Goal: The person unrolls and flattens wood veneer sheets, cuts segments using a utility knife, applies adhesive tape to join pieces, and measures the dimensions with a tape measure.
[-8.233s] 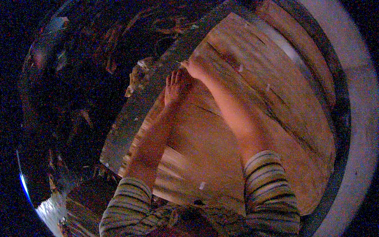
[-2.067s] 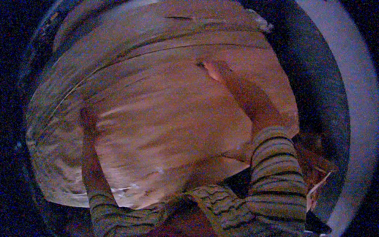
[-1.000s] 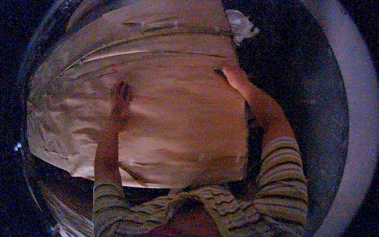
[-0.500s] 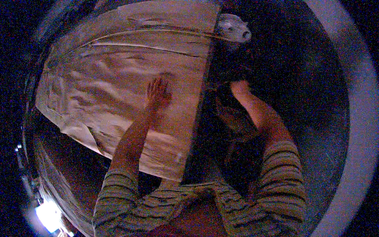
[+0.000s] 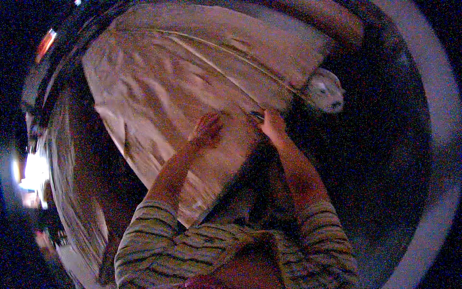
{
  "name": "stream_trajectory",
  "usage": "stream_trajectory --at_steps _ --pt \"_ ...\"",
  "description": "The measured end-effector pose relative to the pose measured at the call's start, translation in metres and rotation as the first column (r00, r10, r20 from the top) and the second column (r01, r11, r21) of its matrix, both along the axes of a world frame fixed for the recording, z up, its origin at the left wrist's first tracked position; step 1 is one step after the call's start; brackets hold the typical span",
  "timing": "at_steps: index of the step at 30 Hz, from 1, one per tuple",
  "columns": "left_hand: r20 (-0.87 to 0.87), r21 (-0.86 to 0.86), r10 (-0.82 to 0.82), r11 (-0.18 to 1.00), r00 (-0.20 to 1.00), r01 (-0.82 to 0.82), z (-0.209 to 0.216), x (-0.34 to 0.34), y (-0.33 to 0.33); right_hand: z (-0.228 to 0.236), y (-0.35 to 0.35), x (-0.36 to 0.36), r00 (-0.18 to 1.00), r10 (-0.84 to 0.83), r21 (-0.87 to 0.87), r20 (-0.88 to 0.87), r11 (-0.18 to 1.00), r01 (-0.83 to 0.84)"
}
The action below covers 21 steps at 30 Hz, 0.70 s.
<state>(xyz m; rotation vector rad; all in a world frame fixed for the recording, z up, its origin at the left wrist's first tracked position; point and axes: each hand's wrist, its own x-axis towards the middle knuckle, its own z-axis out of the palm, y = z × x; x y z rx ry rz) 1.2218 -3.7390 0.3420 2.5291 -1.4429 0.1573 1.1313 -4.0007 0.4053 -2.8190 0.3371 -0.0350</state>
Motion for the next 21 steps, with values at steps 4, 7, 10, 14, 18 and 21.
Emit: stream_trajectory --at_steps 4,7,10,14,18,21 --pt "0.046 -0.105 0.017 0.994 0.999 -0.012 -0.005 -0.006 0.017 -0.024 -0.001 0.01 0.985 0.171 0.095 0.021 0.98 -0.172" --pt "-0.769 -0.265 0.143 0.816 0.624 -0.514 0.004 -0.019 0.009 -0.011 -0.008 0.035 0.948 0.316 0.287 -0.038 0.912 -0.292" --pt "-0.675 -0.14 0.473 0.671 0.566 -0.728 0.023 -0.058 -0.032 -0.022 -0.032 0.032 0.979 0.071 0.933 -0.191 0.322 0.159" --pt "0.009 -0.056 0.608 0.793 0.794 -0.606 0.026 -0.104 -0.128 -0.066 -0.076 0.018 0.94 -0.34 0.957 0.02 0.277 0.08" --pt "-0.024 -0.061 0.699 0.713 0.715 -0.699 0.002 -0.117 -0.163 0.008 -0.069 0.014 0.653 0.657 0.486 0.377 0.459 -0.744" --pt "-0.063 -0.213 0.669 0.716 0.741 -0.665 -0.011 -0.125 -0.165 0.055 -0.106 0.036 0.273 0.961 0.617 -0.032 0.234 -0.752"
